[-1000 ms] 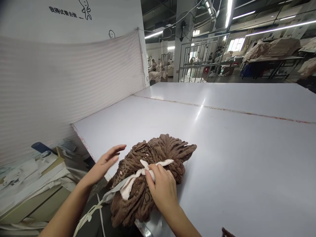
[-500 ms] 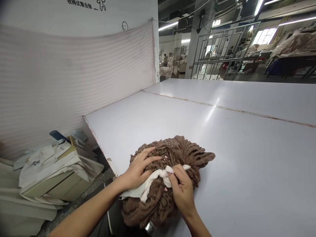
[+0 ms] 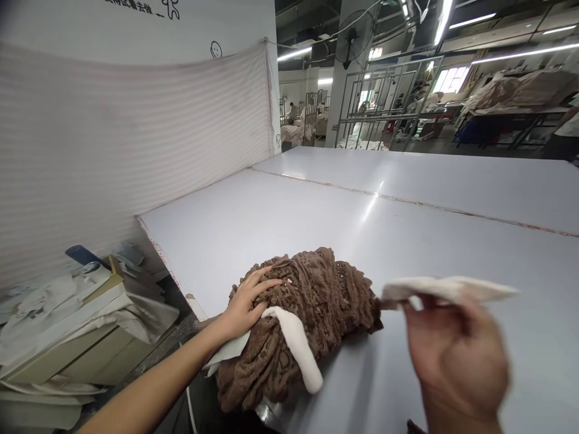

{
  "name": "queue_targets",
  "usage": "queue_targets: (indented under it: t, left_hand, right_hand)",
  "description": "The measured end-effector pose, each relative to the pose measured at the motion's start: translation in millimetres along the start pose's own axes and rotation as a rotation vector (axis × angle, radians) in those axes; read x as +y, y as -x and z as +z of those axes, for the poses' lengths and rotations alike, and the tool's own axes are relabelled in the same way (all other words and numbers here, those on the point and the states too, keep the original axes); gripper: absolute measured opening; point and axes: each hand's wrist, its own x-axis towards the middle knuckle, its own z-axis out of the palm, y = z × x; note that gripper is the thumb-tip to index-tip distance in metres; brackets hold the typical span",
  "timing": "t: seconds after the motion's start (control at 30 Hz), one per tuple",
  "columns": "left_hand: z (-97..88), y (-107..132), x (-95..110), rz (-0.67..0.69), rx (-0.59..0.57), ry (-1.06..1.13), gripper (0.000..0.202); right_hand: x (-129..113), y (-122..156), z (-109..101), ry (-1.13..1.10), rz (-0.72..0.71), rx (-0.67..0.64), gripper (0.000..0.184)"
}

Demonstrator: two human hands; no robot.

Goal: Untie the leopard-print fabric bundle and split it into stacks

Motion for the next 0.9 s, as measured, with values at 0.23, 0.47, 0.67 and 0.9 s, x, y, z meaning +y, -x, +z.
queue_targets:
  t: [0.23, 0.47, 0.67, 0.9]
  left_hand:
    - [17.0, -4, 3, -0.003, 0.065, -0.039, 0.061]
    - [36.9, -22, 6, 0.073, 0.189, -0.068, 0.055]
    - [60.4, -40, 17, 0.052, 0.272, -0.053, 0.057]
    - [85.0, -63, 35, -0.040, 0.231, 0.115, 0.057]
  right_hand:
    - [41, 29, 69, -0.308, 0.322, -0.160, 0.033]
    - [63, 35, 98, 0.015, 0.133, -0.154, 0.031]
    - [73, 14, 68, 0.309, 0.049, -0.122, 0.049]
    - [70, 20, 41, 0.608, -0.148, -0.414, 0.058]
